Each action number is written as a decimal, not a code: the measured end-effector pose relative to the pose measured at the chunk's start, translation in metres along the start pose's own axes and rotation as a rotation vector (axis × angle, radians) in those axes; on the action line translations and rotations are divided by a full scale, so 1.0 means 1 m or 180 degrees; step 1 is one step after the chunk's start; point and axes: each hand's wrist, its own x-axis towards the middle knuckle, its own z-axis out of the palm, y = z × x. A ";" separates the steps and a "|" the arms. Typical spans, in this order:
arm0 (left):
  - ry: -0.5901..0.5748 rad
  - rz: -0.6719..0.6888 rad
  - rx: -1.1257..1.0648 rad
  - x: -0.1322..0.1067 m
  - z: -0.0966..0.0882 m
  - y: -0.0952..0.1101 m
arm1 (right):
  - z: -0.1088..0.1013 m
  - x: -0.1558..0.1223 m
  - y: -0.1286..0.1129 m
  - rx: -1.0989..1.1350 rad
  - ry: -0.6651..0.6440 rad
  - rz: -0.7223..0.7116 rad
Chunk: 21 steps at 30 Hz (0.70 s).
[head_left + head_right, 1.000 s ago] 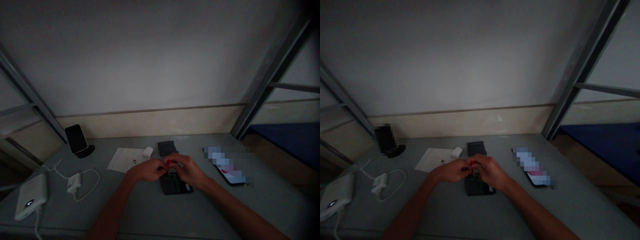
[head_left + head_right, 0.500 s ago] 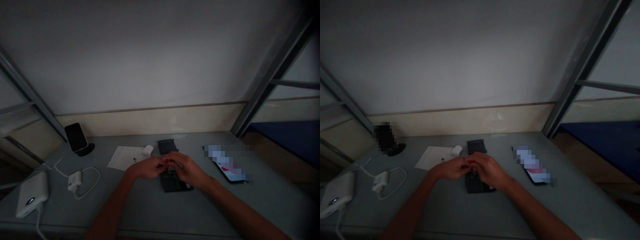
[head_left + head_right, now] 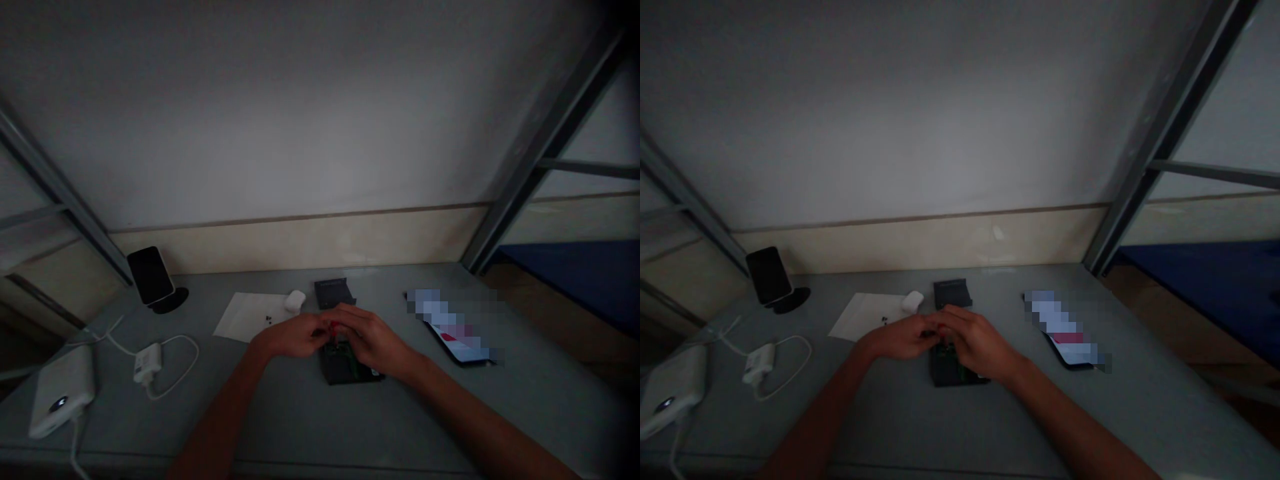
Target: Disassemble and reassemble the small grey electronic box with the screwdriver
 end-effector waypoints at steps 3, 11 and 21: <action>0.0125 0.0047 -0.0136 -0.001 -0.001 0.003 | 0.001 0.000 -0.001 -0.0141 -0.0013 0.0052; 0.0655 -0.0111 -0.0667 0.004 -0.006 0.011 | 0.005 0.001 0.001 -0.0224 0.0233 -0.0136; 0.0577 -0.0423 -0.0884 0.011 0.000 0.008 | 0.007 -0.001 0.006 0.0066 0.0416 -0.0017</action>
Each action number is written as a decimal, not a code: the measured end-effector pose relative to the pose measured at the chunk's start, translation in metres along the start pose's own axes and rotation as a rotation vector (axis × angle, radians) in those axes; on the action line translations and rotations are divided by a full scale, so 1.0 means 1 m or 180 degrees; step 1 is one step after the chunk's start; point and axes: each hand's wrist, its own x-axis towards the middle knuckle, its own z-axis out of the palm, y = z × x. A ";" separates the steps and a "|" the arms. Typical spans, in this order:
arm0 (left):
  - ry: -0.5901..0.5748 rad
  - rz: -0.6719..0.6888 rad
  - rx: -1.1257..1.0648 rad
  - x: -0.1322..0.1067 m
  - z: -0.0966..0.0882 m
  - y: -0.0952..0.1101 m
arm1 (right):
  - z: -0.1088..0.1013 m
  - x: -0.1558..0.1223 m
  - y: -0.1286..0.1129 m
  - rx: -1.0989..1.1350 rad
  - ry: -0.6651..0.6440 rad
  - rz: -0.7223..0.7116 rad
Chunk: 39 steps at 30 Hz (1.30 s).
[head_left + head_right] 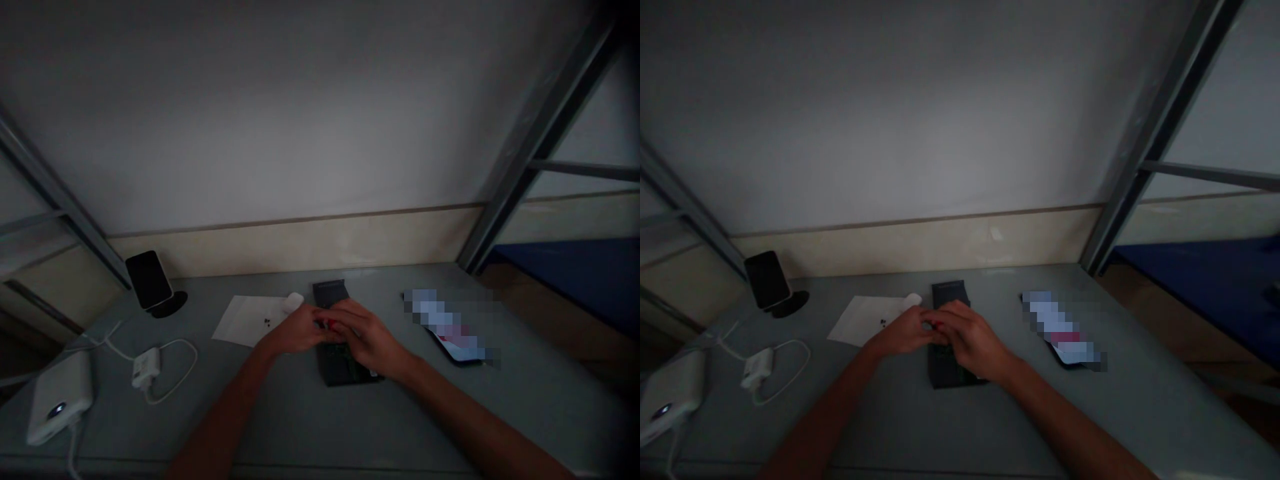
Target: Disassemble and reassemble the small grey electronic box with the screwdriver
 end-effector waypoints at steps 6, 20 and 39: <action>0.0035 0.0059 -0.0133 -0.002 -0.005 0.002 | -0.001 0.001 0.003 0.0015 0.0100 0.0144; -0.0144 0.0002 -0.0121 -0.001 -0.004 -0.003 | 0.003 0.000 0.003 0.0130 0.0221 0.0158; -0.0188 0.0247 -0.0327 0.000 -0.004 -0.006 | 0.007 0.001 0.004 0.0464 0.0417 0.0670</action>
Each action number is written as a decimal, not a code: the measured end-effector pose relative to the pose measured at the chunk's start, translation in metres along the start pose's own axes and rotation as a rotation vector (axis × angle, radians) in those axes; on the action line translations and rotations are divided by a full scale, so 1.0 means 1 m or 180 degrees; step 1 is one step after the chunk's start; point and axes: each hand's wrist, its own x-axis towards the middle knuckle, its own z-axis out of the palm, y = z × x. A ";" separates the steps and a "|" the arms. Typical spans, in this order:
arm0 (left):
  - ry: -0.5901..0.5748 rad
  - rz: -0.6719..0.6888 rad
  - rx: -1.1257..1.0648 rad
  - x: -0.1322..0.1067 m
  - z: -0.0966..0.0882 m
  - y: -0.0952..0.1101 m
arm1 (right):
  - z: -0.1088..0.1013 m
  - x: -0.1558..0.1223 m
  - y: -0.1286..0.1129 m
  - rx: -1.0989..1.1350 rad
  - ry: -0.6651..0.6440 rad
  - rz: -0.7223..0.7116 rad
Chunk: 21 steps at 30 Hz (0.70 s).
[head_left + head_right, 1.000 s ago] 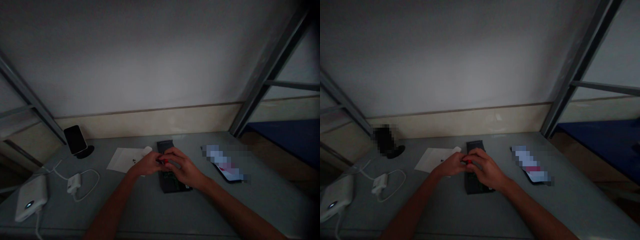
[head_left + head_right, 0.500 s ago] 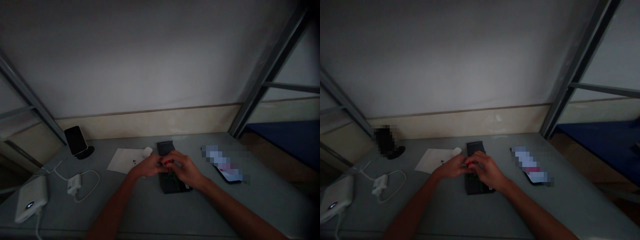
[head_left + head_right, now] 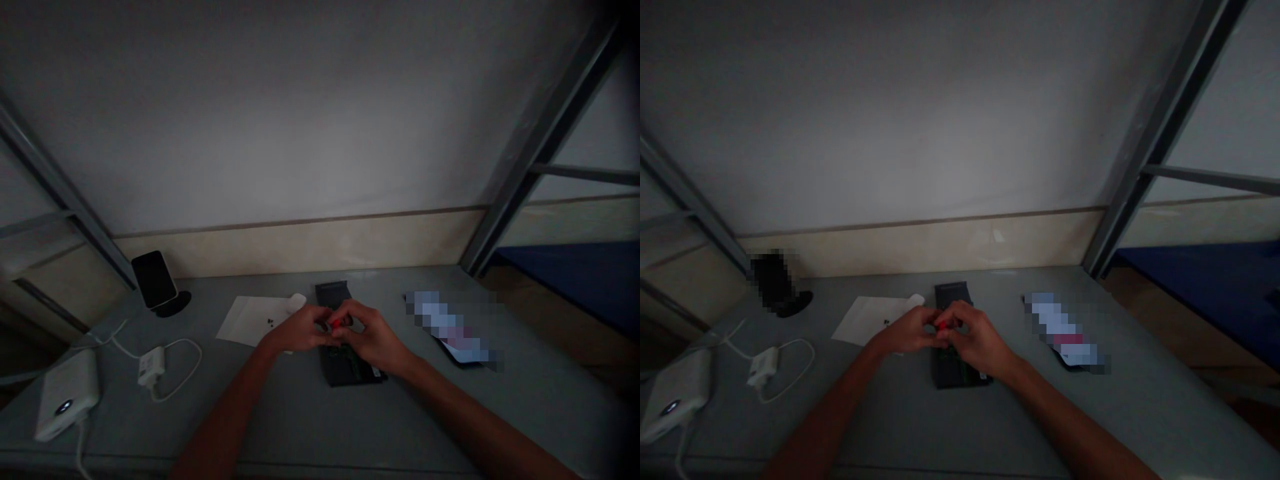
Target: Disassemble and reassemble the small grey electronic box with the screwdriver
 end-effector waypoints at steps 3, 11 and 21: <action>0.0033 -0.0052 -0.0048 0.001 -0.002 -0.004 | -0.001 0.000 -0.003 -0.0064 -0.0029 -0.0118; -0.0035 -0.0072 0.0024 -0.001 -0.001 0.001 | 0.001 0.001 -0.004 -0.0007 0.0082 0.0084; 0.0096 -0.0202 0.0379 0.001 -0.001 -0.001 | 0.004 -0.002 -0.001 0.0048 -0.0062 -0.0007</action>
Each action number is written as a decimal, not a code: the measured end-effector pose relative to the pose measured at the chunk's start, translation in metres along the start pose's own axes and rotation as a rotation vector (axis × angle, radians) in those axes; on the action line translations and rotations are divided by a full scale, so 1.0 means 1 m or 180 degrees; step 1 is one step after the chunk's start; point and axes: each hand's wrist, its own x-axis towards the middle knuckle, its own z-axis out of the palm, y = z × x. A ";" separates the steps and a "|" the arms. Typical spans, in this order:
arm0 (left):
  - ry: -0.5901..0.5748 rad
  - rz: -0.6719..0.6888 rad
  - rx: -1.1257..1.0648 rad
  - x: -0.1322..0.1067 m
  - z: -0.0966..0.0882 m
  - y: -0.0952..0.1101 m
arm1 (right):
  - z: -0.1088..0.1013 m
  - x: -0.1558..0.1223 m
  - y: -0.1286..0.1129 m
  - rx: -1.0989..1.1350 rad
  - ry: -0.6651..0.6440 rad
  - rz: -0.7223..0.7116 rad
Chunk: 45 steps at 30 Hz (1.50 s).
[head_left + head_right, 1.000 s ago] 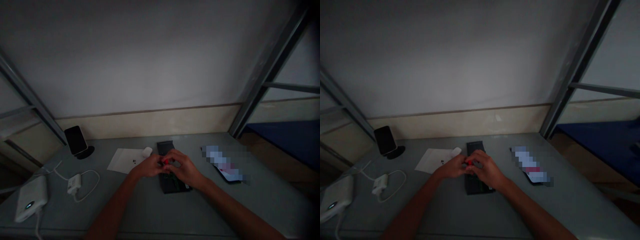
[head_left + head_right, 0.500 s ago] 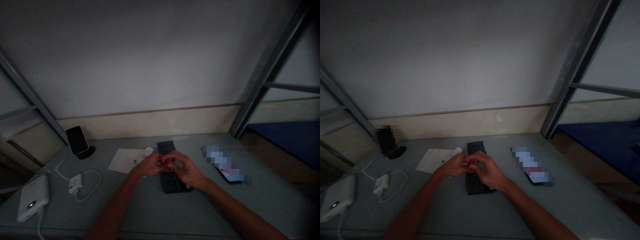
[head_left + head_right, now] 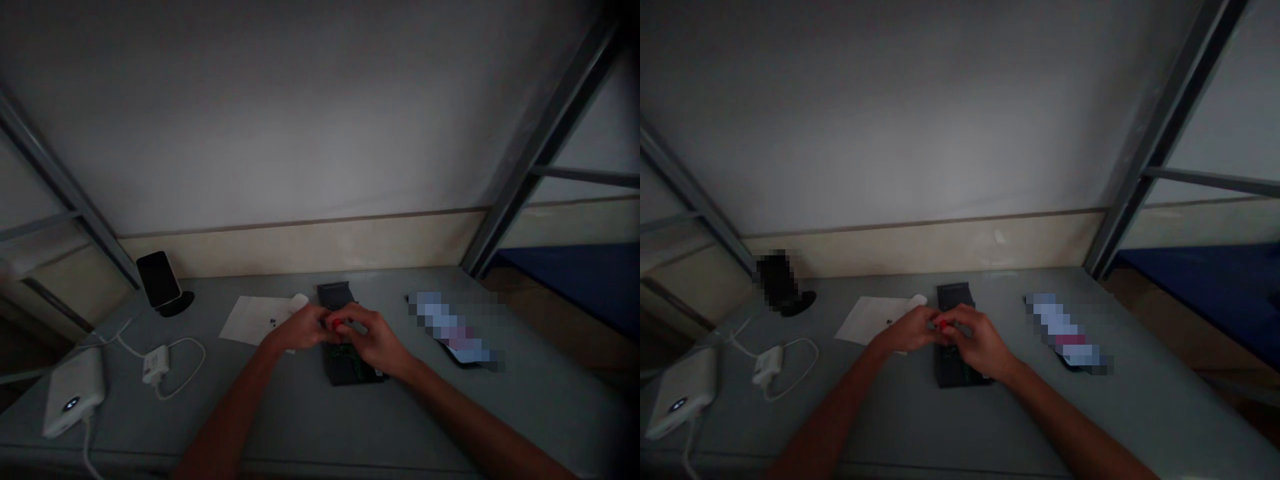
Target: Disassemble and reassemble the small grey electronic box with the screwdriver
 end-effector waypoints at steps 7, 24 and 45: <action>0.0831 -0.0391 0.1821 -0.035 -0.051 -0.008 | 0.005 -0.002 0.000 -0.0280 0.0071 0.0008; 0.0051 -0.1734 0.1887 -0.049 -0.042 0.018 | 0.006 -0.001 0.009 -0.0594 0.0615 0.0261; 0.0147 -0.0824 0.1466 -0.042 -0.036 0.020 | -0.016 0.007 0.007 -0.0232 0.1324 0.0173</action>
